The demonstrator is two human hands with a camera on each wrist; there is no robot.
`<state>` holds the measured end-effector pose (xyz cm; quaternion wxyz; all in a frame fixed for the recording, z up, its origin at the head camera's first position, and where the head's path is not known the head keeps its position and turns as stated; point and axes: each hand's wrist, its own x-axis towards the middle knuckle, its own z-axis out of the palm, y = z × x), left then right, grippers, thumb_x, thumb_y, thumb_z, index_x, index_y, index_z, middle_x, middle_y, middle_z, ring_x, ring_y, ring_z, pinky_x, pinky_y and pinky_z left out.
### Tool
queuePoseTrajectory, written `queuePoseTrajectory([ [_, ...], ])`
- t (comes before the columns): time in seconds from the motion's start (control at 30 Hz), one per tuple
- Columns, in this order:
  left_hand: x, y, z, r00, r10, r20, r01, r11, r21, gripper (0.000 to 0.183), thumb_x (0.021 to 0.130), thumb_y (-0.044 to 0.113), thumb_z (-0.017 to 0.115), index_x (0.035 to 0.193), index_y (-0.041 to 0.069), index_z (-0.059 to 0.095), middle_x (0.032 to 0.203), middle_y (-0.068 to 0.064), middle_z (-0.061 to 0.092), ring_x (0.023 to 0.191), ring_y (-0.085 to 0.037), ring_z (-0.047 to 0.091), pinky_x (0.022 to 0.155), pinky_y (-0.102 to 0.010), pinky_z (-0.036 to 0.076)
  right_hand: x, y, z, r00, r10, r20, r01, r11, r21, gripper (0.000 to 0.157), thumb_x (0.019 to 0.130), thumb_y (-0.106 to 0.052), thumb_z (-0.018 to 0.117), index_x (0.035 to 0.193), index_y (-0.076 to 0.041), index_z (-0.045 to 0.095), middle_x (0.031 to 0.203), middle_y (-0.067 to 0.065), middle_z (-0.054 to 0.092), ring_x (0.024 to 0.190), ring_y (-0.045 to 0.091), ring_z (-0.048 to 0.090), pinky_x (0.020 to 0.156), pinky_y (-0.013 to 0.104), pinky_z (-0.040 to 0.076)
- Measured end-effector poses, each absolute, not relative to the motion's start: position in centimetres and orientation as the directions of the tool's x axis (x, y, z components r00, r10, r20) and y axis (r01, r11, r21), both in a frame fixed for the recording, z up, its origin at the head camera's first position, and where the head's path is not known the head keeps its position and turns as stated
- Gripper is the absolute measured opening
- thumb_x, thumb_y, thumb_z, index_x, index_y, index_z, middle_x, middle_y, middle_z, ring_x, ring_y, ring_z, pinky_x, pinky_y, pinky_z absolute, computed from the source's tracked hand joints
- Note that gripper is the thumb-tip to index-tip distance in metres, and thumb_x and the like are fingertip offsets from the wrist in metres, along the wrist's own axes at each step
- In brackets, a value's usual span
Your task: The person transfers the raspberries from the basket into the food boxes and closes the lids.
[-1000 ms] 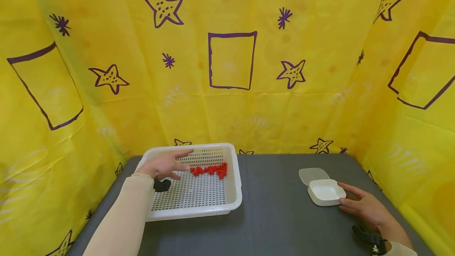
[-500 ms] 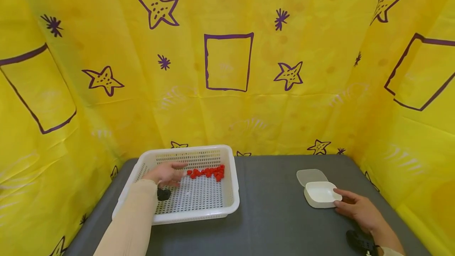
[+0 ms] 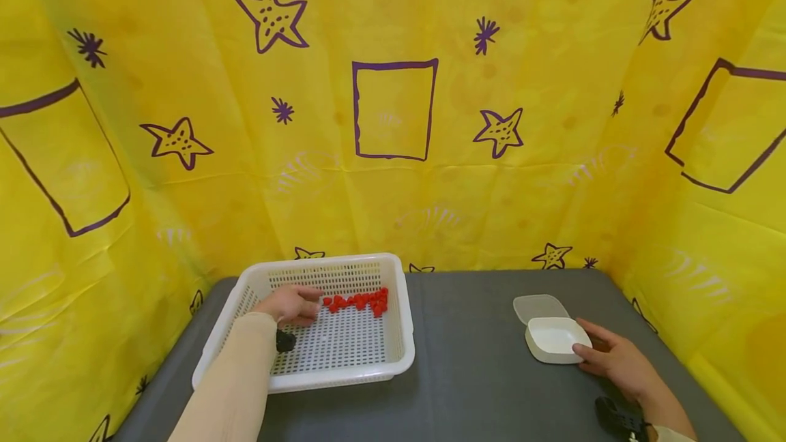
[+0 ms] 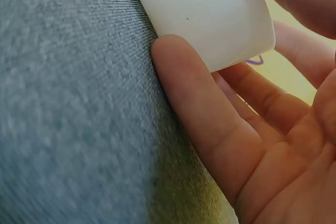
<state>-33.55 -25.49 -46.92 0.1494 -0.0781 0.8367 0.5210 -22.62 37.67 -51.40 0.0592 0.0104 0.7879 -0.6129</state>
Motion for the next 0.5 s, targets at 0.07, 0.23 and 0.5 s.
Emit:
queuePoseTrajectory([
  [0.07, -33.7, -25.3, -47.1, -0.944, 0.034, -0.329, -0.279, 0.455, 0.846, 0.045, 0.089, 0.005, 0.074, 0.133, 0.007, 0.065, 0.130, -0.017, 0.061, 0.092, -0.027, 0.068, 0.076, -0.040, 0.058, -22.7, 37.6, -51.4, -0.990, -0.066, -0.123, 0.102, 0.266, -0.959, 0.079, 0.095, -0.017, 0.070, 0.153, 0.008, 0.022, 0.151, 0.040, 0.021, 0.103, 0.021, 0.063, 0.082, 0.040, 0.056],
  [0.23, -34.1, -25.0, -47.4, -0.943, 0.060, -0.327, -0.260, 0.479, 0.838, 0.042, 0.088, 0.006, 0.075, 0.129, 0.007, 0.068, 0.127, -0.014, 0.064, 0.091, -0.025, 0.068, 0.078, -0.040, 0.058, -22.8, 37.3, -51.5, -0.988, -0.053, -0.146, 0.127, 0.269, -0.955, 0.082, 0.093, -0.018, 0.073, 0.153, 0.007, 0.023, 0.151, 0.039, 0.023, 0.104, 0.021, 0.063, 0.083, 0.040, 0.056],
  [0.5, -35.0, -24.7, -47.8, -0.944, 0.060, -0.325, -0.237, 0.563, 0.792, 0.037, 0.088, 0.007, 0.075, 0.125, 0.009, 0.071, 0.119, -0.010, 0.068, 0.085, -0.023, 0.068, 0.075, -0.037, 0.059, -22.8, 36.8, -51.4, -0.989, -0.025, -0.144, 0.132, 0.265, -0.955, 0.082, 0.093, -0.018, 0.073, 0.153, 0.007, 0.023, 0.150, 0.038, 0.026, 0.102, 0.017, 0.063, 0.082, 0.040, 0.056],
])
